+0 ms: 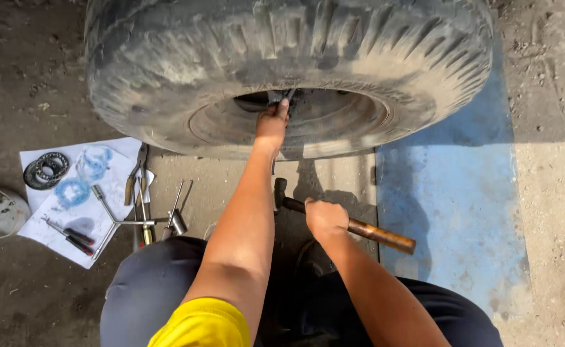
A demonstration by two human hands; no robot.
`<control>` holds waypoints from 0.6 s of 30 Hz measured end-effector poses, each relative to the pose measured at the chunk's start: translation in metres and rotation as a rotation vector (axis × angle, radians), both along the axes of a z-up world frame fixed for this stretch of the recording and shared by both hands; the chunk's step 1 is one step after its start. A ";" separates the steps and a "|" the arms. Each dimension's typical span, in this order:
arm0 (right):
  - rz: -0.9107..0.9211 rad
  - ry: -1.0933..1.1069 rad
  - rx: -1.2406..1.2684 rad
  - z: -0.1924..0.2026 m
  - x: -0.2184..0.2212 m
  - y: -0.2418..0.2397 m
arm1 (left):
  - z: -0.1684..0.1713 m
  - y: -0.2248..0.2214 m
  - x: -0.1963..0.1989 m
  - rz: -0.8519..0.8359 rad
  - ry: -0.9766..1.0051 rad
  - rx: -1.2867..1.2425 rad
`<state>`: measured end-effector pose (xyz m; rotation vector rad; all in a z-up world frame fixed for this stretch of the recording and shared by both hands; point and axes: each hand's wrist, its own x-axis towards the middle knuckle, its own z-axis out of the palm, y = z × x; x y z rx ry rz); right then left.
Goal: Using a hammer and punch to remove or install components within a truck wheel hub
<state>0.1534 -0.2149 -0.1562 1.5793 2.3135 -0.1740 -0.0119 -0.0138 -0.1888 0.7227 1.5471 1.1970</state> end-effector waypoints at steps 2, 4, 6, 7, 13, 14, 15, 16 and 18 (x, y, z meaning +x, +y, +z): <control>-0.262 -0.100 0.027 -0.047 -0.010 -0.018 | 0.019 0.008 -0.005 -0.106 0.161 0.016; -0.082 -0.175 -0.099 -0.020 -0.017 0.003 | 0.024 0.032 0.002 -0.052 0.014 0.051; 0.117 -0.258 -0.294 -0.025 -0.024 -0.031 | 0.001 0.009 0.005 0.014 -0.141 0.013; 0.177 -0.259 -0.332 -0.040 -0.030 -0.045 | -0.008 0.004 0.004 0.026 -0.128 0.015; -0.244 -0.085 -0.387 -0.007 -0.015 -0.016 | -0.025 -0.005 0.006 0.002 -0.071 -0.035; -0.318 -0.116 -0.334 -0.025 -0.012 0.010 | -0.004 0.035 0.006 -0.013 -0.068 0.028; -0.331 -0.102 -0.284 -0.035 -0.014 0.027 | 0.014 0.054 0.006 -0.027 -0.064 0.079; -0.374 -0.134 -0.335 -0.048 -0.010 0.012 | 0.016 0.038 0.009 -0.012 -0.079 0.049; -0.399 -0.180 -0.425 -0.043 -0.012 -0.019 | -0.001 0.016 0.007 0.020 -0.094 -0.022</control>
